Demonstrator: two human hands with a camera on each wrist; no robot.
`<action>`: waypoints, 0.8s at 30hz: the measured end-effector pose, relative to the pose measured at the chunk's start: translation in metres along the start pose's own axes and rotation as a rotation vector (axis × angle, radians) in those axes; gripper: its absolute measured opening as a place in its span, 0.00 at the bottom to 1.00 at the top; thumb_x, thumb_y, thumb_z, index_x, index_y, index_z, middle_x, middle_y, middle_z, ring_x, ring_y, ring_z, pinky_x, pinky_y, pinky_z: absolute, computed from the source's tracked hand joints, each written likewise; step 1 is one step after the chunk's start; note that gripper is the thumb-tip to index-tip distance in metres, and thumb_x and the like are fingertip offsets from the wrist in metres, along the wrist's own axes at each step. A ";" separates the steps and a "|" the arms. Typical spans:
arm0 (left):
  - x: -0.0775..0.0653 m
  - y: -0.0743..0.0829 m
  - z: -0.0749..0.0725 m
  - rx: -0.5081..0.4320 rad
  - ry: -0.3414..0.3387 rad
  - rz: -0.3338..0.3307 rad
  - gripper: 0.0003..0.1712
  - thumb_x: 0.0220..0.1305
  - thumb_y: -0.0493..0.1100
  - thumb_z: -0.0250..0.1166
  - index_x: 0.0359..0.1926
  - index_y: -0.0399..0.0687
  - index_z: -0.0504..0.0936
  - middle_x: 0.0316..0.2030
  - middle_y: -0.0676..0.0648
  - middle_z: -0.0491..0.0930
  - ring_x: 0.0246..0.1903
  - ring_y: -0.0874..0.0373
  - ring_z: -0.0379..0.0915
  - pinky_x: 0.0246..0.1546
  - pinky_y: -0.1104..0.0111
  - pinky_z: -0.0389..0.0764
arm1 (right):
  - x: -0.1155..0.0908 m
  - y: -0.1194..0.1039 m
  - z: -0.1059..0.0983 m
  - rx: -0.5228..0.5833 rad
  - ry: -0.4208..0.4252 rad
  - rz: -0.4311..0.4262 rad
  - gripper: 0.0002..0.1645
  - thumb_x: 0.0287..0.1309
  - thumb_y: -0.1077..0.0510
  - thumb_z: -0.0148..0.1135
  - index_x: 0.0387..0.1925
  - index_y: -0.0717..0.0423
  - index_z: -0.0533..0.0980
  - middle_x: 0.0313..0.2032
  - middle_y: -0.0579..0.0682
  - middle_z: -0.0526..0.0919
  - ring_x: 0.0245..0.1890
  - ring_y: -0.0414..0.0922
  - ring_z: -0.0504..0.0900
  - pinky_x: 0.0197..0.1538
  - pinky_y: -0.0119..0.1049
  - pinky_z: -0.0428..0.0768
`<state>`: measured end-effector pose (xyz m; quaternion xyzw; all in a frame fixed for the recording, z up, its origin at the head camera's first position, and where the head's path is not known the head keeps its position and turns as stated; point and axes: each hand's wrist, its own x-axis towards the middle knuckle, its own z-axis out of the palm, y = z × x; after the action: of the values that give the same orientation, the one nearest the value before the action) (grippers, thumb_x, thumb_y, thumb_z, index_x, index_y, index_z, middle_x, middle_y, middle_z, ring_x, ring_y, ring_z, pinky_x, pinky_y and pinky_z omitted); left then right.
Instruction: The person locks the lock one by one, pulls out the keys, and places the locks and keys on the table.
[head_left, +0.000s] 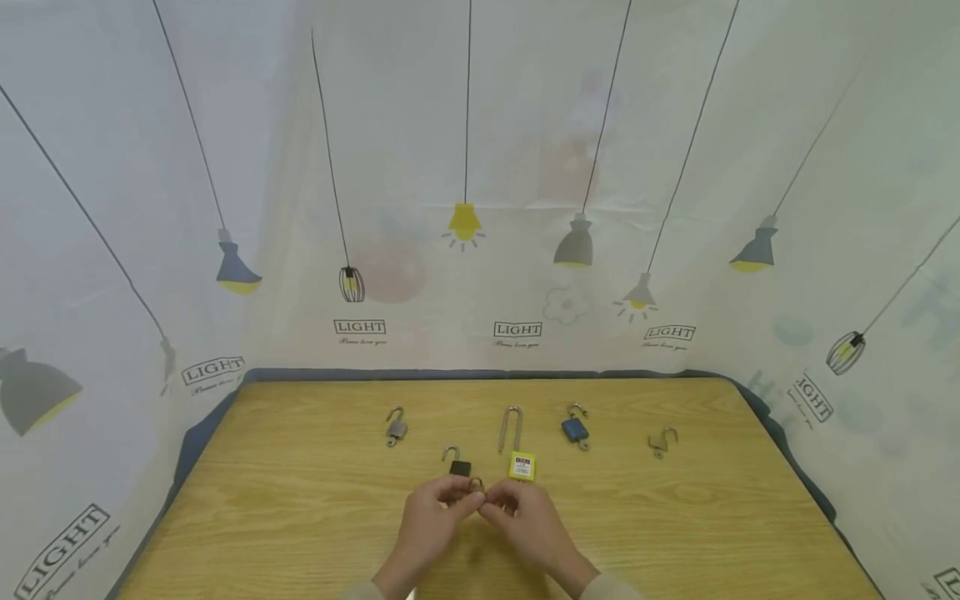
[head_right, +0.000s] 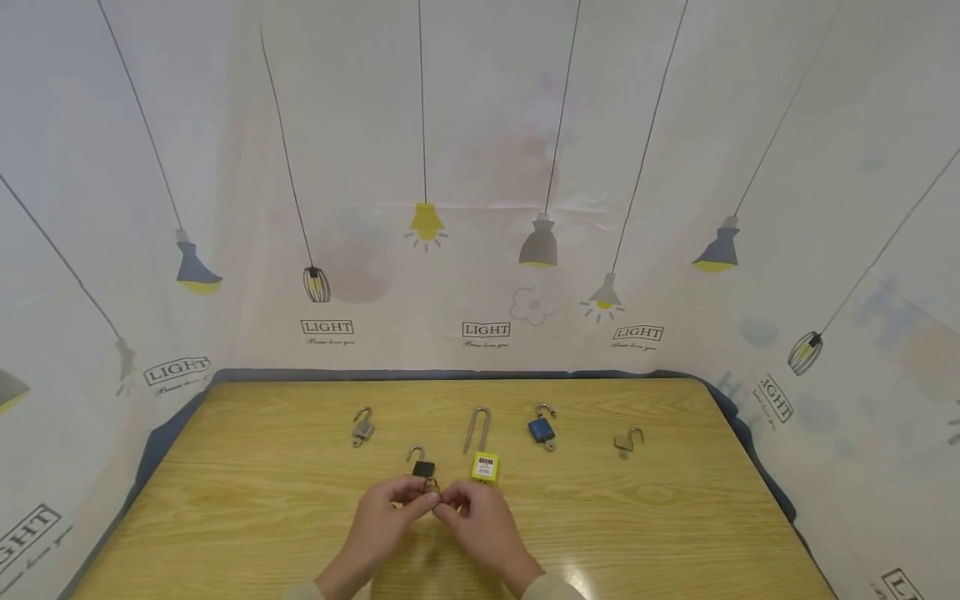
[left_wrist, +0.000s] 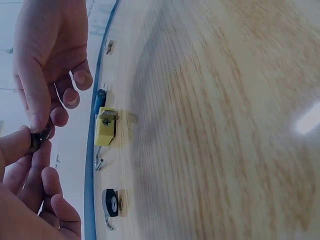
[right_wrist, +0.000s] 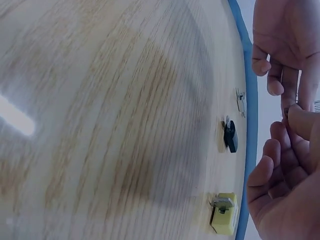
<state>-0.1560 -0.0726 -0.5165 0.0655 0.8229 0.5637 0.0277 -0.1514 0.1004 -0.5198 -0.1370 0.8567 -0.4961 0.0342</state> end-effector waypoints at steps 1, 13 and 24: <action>0.000 0.000 0.000 -0.007 -0.002 -0.003 0.14 0.56 0.54 0.69 0.39 0.52 0.84 0.33 0.54 0.83 0.36 0.58 0.73 0.38 0.65 0.73 | 0.000 0.000 0.001 0.012 0.005 0.005 0.10 0.58 0.47 0.64 0.33 0.48 0.80 0.28 0.40 0.81 0.26 0.37 0.73 0.28 0.29 0.74; 0.001 0.001 0.001 -0.074 0.009 -0.062 0.16 0.56 0.55 0.69 0.41 0.50 0.84 0.36 0.52 0.82 0.39 0.56 0.71 0.39 0.66 0.73 | 0.001 0.001 0.009 0.135 0.045 0.058 0.11 0.58 0.48 0.64 0.32 0.52 0.80 0.31 0.44 0.83 0.33 0.40 0.79 0.37 0.32 0.79; 0.002 0.002 0.002 -0.092 0.035 -0.083 0.14 0.57 0.53 0.69 0.39 0.50 0.83 0.36 0.52 0.83 0.38 0.56 0.72 0.40 0.63 0.71 | -0.004 -0.014 0.011 0.212 0.105 0.121 0.09 0.60 0.56 0.62 0.31 0.59 0.79 0.30 0.52 0.83 0.30 0.43 0.78 0.33 0.31 0.76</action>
<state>-0.1573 -0.0693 -0.5152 0.0199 0.7985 0.6004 0.0396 -0.1426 0.0853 -0.5134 -0.0546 0.8068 -0.5874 0.0333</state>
